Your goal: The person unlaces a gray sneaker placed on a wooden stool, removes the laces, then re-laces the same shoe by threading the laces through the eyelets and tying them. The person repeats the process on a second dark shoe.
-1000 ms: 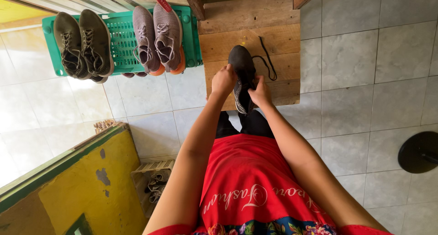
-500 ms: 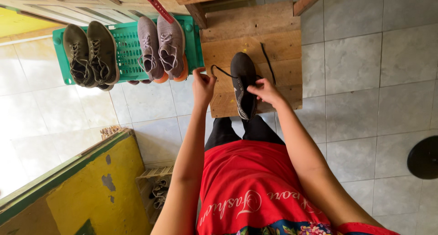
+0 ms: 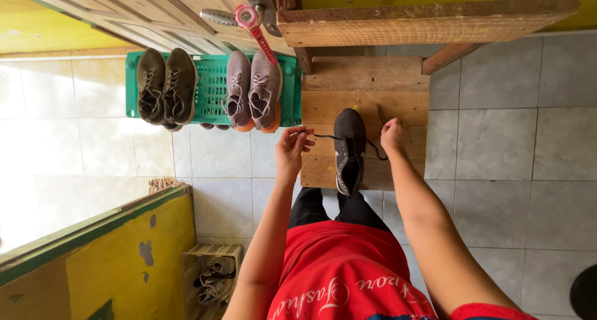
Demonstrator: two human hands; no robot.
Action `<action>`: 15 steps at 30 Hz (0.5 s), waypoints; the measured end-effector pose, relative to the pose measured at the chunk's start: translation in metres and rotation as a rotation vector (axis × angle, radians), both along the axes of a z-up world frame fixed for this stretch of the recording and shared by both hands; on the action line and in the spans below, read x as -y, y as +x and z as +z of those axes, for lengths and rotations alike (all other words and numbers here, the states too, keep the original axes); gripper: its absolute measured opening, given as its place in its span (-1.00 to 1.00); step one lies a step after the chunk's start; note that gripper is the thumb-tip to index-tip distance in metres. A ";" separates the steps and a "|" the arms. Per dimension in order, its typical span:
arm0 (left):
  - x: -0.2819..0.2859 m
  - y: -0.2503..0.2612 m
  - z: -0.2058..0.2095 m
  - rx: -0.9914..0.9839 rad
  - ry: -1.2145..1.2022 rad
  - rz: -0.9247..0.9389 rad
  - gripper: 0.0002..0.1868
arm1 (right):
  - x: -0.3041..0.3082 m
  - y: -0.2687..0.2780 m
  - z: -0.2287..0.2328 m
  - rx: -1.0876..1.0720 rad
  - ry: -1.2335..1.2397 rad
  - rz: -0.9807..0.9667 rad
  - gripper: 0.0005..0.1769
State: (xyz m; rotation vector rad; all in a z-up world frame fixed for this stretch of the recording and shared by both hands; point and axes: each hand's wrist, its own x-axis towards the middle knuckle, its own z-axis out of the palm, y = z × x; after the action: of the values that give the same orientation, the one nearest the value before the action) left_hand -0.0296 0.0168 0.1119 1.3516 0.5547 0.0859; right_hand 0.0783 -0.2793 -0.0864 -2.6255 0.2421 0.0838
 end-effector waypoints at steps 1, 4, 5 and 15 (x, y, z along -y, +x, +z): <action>0.001 0.000 0.007 0.011 0.066 -0.013 -0.82 | 0.001 -0.001 0.008 0.001 0.032 0.020 -0.72; 0.006 -0.001 0.026 0.026 0.233 -0.033 -0.82 | 0.001 -0.005 0.051 -0.107 0.699 -0.090 -0.77; 0.009 0.002 0.032 0.023 0.271 -0.024 -0.81 | -0.002 -0.004 0.071 -0.088 0.845 -0.072 -0.77; 0.055 0.044 0.121 0.317 0.012 -0.160 -0.84 | -0.044 -0.037 0.304 -0.027 1.238 0.199 -0.79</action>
State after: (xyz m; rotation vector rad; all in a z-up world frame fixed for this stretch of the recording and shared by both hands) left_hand 0.0146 -0.0383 0.2326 1.3568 0.1790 0.1702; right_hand 0.0412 -0.2356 0.2171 -1.4039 -0.0705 0.2438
